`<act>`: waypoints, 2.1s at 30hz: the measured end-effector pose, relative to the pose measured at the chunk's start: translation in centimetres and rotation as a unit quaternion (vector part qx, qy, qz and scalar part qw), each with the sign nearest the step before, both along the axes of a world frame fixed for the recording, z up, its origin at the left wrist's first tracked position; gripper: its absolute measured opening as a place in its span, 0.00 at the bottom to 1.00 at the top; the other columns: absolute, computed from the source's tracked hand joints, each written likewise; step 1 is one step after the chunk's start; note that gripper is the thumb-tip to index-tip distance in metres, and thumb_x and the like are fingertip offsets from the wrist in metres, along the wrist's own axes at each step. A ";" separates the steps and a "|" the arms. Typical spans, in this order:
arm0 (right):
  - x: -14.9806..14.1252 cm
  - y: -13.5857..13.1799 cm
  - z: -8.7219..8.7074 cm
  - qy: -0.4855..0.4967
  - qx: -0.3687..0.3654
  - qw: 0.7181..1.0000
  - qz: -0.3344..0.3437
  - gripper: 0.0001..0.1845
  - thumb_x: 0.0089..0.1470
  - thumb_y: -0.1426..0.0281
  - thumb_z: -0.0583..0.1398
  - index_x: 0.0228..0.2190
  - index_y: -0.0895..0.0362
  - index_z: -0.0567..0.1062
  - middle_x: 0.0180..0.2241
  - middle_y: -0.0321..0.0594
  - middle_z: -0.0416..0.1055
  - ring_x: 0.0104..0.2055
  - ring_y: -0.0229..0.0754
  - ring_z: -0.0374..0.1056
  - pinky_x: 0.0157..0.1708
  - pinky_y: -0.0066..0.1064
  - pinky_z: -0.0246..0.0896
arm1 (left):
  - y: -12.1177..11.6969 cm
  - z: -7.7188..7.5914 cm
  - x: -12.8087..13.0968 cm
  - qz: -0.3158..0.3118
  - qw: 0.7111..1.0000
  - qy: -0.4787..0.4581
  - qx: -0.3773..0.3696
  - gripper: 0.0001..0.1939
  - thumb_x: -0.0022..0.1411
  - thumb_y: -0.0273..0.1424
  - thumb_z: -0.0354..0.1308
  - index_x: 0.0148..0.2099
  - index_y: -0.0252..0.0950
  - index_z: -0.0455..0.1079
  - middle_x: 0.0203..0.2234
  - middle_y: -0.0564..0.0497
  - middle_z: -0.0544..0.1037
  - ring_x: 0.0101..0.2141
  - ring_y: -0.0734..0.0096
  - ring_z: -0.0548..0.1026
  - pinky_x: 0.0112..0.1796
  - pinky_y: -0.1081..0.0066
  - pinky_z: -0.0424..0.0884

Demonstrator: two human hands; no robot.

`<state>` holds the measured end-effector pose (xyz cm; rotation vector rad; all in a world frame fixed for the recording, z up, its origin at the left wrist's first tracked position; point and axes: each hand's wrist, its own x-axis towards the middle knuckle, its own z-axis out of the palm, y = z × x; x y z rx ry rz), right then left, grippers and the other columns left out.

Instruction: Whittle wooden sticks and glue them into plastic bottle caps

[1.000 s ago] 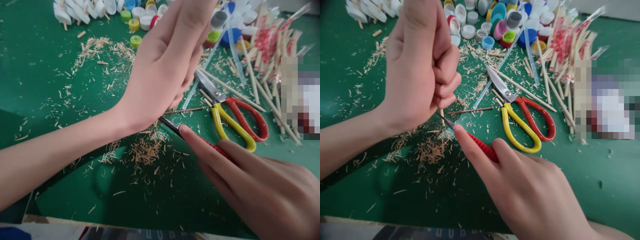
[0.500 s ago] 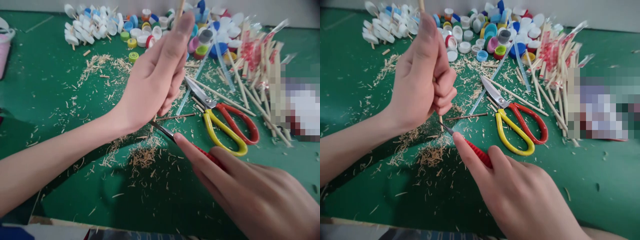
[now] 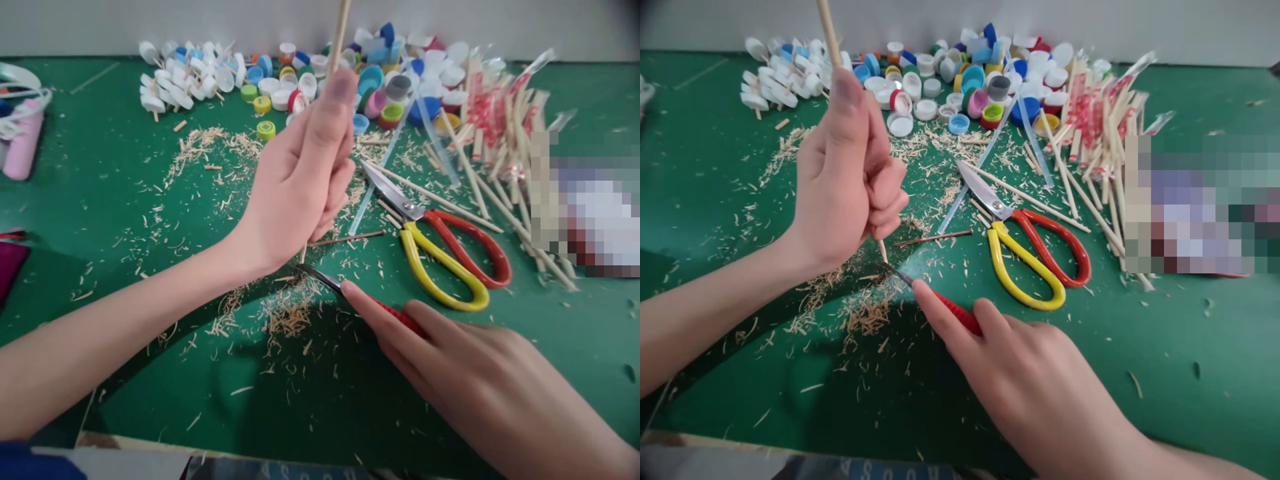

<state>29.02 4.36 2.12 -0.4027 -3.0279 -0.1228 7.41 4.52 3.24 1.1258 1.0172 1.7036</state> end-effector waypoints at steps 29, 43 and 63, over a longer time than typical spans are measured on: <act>-1.4 1.9 -0.2 0.040 -0.058 0.997 -0.026 0.27 0.66 0.67 0.49 0.65 0.53 0.55 0.25 0.29 0.63 0.19 0.30 0.54 0.20 0.27 0.51 | 0.4 0.4 -0.9 -0.072 0.997 -0.004 -0.025 0.22 0.70 0.33 0.32 0.22 0.38 0.46 0.16 0.60 0.42 0.12 0.93 0.47 0.18 0.85 0.50; -0.9 1.6 0.0 0.035 -0.026 0.999 -0.021 0.26 0.67 0.67 0.48 0.64 0.54 0.55 0.25 0.30 0.65 0.18 0.32 0.55 0.17 0.30 0.50 | 0.1 0.2 -0.8 -0.065 0.998 -0.010 0.005 0.23 0.70 0.36 0.37 0.21 0.39 0.48 0.16 0.58 0.42 0.13 0.87 0.45 0.13 0.80 0.47; 0.1 2.7 -0.7 0.045 -0.139 0.989 -0.007 0.27 0.67 0.69 0.48 0.65 0.46 0.52 0.27 0.29 0.69 0.20 0.28 0.61 0.21 0.23 0.55 | 0.5 -0.2 -1.3 -0.092 0.960 -0.247 -0.096 0.21 0.68 0.38 0.47 0.24 0.37 0.52 0.15 0.60 0.43 0.11 0.90 0.48 0.15 0.85 0.43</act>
